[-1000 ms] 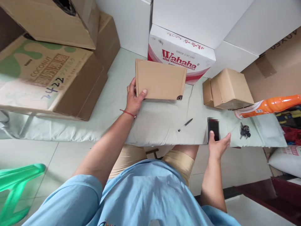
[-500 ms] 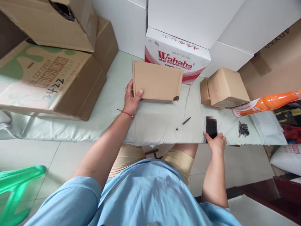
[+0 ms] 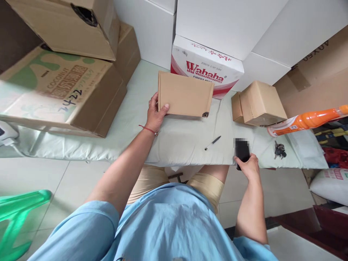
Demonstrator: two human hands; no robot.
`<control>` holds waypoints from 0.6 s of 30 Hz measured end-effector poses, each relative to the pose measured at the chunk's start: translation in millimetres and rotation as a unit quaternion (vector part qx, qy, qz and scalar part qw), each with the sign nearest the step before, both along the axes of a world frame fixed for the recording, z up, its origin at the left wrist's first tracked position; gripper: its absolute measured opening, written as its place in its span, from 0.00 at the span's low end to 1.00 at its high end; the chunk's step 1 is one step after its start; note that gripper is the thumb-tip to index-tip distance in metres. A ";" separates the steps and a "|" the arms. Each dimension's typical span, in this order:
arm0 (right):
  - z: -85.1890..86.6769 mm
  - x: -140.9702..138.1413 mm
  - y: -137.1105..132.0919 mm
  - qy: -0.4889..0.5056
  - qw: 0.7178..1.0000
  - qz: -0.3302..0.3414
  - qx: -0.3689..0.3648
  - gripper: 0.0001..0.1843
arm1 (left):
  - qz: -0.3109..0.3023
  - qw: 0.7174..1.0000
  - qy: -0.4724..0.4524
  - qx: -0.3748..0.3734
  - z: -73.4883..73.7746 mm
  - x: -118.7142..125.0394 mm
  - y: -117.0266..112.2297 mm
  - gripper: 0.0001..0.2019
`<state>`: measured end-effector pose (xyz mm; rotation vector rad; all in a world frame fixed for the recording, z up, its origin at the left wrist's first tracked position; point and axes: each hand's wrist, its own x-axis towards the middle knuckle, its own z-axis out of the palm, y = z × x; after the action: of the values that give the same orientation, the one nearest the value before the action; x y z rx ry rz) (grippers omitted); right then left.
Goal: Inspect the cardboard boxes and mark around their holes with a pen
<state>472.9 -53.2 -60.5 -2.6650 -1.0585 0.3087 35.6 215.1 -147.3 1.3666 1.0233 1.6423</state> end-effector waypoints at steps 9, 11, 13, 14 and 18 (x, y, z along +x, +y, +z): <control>-13.2 -101.7 15.0 0.014 0.968 0.071 0.242 0.42 | -0.024 0.999 -0.009 -0.019 9.2 1.2 -4.2 0.47; -10.2 -137.2 22.7 0.015 0.941 0.128 0.312 0.41 | -0.029 0.999 -0.015 -0.026 11.1 1.7 -5.0 0.47; -5.2 -167.6 31.5 0.012 0.914 0.176 0.366 0.41 | -0.029 0.999 -0.016 -0.029 12.7 2.1 -5.6 0.48; -2.5 -180.1 35.9 0.010 0.901 0.195 0.388 0.41 | -0.028 0.999 -0.015 -0.030 13.4 2.2 -5.8 0.48; 5.3 -212.1 52.0 0.013 0.872 0.236 0.429 0.42 | -0.028 0.999 -0.014 -0.035 14.6 2.3 -5.7 0.49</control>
<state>260.8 -1.3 -55.2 -1.5988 -1.4062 -0.0517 37.9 209.5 -132.6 1.3124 1.0073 1.5659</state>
